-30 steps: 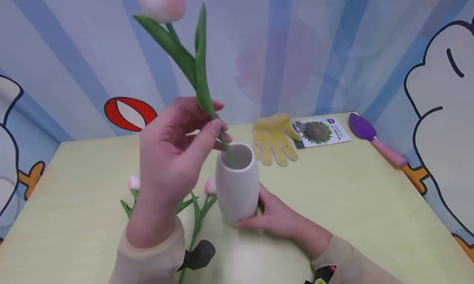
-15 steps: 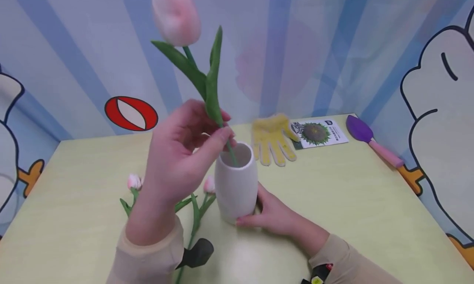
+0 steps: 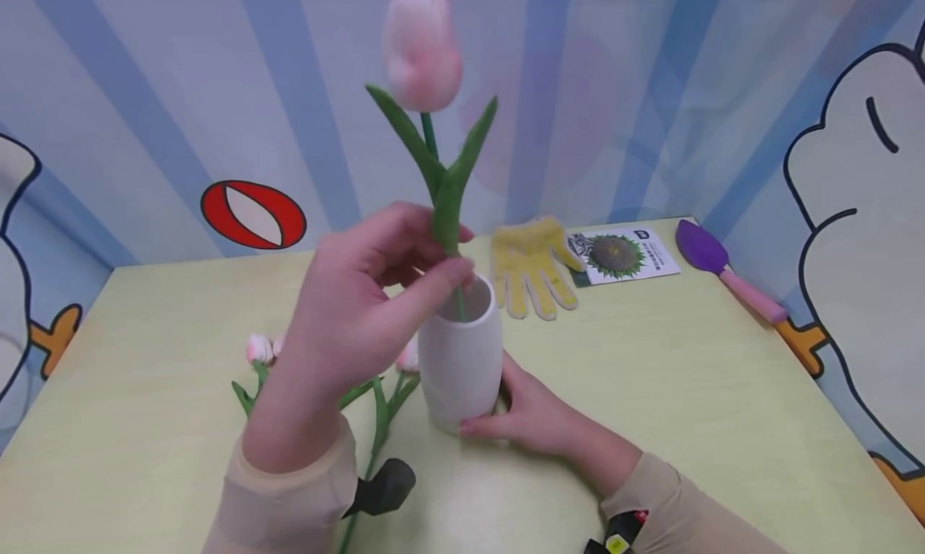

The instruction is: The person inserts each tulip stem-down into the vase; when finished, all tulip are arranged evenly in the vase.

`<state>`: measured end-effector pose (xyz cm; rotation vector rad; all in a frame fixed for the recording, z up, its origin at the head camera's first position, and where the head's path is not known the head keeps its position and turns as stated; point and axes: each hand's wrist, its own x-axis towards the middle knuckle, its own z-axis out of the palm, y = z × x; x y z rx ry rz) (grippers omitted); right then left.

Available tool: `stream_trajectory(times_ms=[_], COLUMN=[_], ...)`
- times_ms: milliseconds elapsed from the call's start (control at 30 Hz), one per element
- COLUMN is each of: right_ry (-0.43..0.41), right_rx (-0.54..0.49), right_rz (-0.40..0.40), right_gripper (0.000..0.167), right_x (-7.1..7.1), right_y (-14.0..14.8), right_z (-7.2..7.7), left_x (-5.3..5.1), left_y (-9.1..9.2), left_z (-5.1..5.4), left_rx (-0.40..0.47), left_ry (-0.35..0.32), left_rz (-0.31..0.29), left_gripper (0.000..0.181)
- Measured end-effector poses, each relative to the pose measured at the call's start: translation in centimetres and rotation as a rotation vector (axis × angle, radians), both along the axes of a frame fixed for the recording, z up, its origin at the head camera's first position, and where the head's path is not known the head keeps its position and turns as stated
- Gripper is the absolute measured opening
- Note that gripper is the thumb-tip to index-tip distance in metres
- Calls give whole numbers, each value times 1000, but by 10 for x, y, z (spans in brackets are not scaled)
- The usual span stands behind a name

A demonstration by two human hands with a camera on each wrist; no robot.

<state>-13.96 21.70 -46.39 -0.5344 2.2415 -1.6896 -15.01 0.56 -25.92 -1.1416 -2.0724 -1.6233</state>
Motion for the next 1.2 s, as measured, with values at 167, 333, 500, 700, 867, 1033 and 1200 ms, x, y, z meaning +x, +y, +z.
stream_trajectory(times_ms=[167, 333, 500, 700, 867, 1033, 1200], right_ry=[2, -18, -27, -16, -13, -22, -29], right_rx=[4, 11, 17, 23, 10, -4, -6], right_rz=[-1, -5, -4, -1, 3, 3, 3], right_gripper=[81, 81, 80, 80, 80, 81, 81], right_x=[0, 1, 1, -1, -1, -1, -1], right_y=[0, 1, 1, 2, 2, 1, 1], right_z=[-1, 0, 1, 1, 1, 2, 2], left_x=[-1, -1, -1, -1, -1, 0, 0], left_y=[1, 0, 0, -1, -1, -1, 0], left_z=[-2, -2, -1, -1, -1, -1, -1], left_rx=[-35, -87, -145, -143, -115, -75, -88], left_ry=[20, -9, -25, 23, 69, 78, 73], left_rz=[-14, -30, -32, -7, 22, 68, 60], left_gripper=[16, 24, 26, 17, 15, 11, 14])
